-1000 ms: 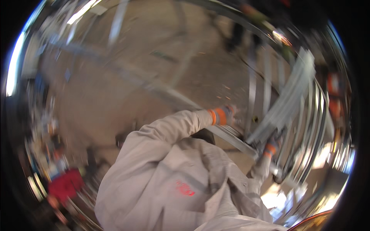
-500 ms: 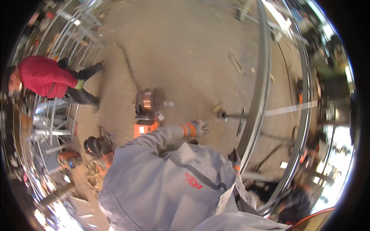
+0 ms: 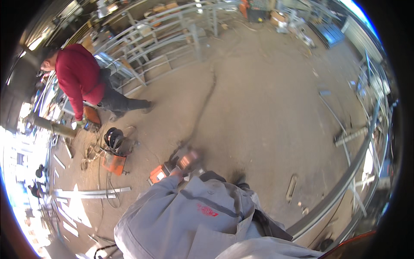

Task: The person positions metal bars onto a curved frame and uses a handheld welding tool to join them. The person repeatedly places bars and welds them in place while another worker is visible nearby.

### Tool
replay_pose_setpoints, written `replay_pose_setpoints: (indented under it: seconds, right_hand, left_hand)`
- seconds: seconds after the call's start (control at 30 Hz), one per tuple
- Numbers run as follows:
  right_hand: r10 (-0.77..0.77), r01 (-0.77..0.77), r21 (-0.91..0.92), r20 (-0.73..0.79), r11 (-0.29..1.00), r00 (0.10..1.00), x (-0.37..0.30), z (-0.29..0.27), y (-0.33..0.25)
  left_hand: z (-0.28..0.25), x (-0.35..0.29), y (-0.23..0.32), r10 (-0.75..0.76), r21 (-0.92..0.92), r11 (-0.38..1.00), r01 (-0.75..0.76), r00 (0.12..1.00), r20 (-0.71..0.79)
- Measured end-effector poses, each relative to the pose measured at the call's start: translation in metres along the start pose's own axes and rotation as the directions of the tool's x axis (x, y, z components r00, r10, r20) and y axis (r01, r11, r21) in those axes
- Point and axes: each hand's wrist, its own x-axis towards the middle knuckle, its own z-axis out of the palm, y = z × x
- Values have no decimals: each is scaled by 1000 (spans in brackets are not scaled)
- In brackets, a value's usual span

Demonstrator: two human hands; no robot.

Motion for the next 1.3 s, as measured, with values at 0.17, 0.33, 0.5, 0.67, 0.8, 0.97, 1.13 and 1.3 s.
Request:
replay_pose_setpoints:
  seconds: [0.17,0.33,0.5,0.67,0.8,0.97,1.13,1.3]
  right_hand:
    - [-234,237,108,-40,965,971,111,-37,-365]
    - [-594,583,-202,9,787,805,170,35,-670]
    - [-507,509,-123,47,852,860,202,200,-801]
    - [-292,478,-638,381,604,877,202,390,-791]
    - [-121,548,-652,580,524,806,222,527,-781]
    - [-89,568,-822,563,48,822,236,704,-843]
    - [-107,675,-700,708,-234,698,157,912,-939]
    - [8,798,-521,836,-301,549,43,1153,-1006]
  left_hand:
    - [12,-31,-8,-375,-463,606,646,746,551]
    - [23,33,46,-531,-699,168,695,661,530]
    - [-20,178,32,-509,-796,260,546,778,368]
    - [-151,259,-34,-822,-958,156,240,569,9]
    - [-219,299,-117,-865,-998,-39,47,498,57]
    - [-202,320,-201,-848,-960,-274,56,456,269]
    - [-191,259,-216,-725,-789,-503,354,324,608]
    - [-205,240,-236,-614,-596,-785,-167,88,784]
